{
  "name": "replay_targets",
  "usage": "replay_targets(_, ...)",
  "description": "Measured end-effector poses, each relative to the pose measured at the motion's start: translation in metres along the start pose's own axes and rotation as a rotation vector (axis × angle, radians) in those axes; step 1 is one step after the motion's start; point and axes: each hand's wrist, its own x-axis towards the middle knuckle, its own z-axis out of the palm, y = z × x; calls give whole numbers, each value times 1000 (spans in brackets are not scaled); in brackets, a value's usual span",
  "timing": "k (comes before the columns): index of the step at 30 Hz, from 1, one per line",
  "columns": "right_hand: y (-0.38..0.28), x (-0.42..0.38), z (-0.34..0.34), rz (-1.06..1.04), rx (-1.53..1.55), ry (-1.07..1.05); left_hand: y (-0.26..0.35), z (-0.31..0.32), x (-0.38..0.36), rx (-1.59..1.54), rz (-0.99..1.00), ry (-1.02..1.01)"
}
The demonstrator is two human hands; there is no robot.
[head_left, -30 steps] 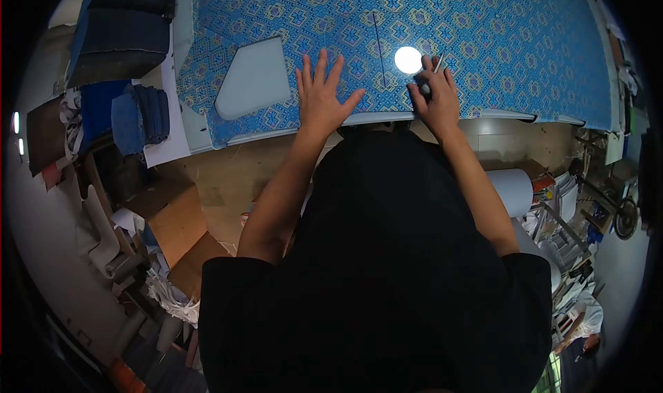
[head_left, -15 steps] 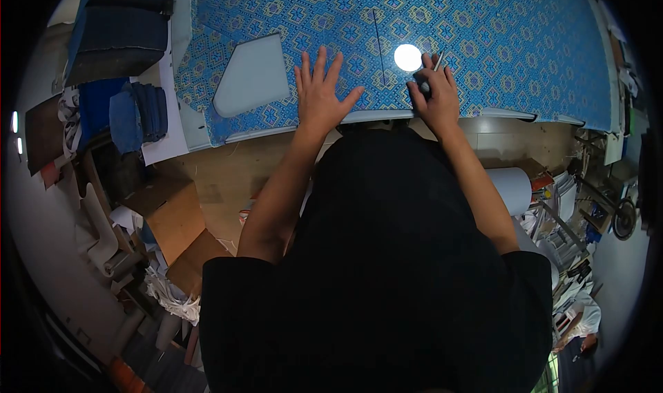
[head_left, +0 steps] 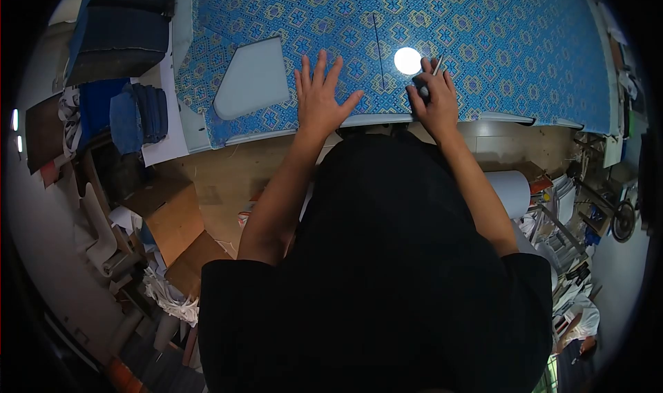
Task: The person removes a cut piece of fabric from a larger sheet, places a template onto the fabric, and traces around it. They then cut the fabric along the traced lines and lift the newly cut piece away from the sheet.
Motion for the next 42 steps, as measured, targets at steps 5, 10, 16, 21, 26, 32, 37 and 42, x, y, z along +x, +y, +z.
replay_targets(5, 0, 1, 0, -3, 1, 3, -1, 1, 0, -4, 5, 2)
replay_targets(10, 2, 0, 1, 11, 1, -24, 0, 0, 0, -12, 4, 3)
replay_targets(16, 0, 1, 1, 17, -8, -25, 2, -1, 0, -15, -2, 2)
replay_targets(21, -2, 2, -1, 32, -1, -47, 1, 0, -1, -9, 8, 10)
replay_targets(26, -1, 1, -1, 29, -8, -59, 1, 0, 0, 6, 13, 10)
replay_targets(32, 0, 0, 0, 18, 15, -10, 0, -2, -1, -57, 12, 31)
replay_targets(37, 0, 0, 0, 0, 11, -3, -2, -1, -1, -44, 19, 30)
replay_targets(42, 1, 0, 0, -7, -11, -7, -1, -1, 0, -46, 17, 26)
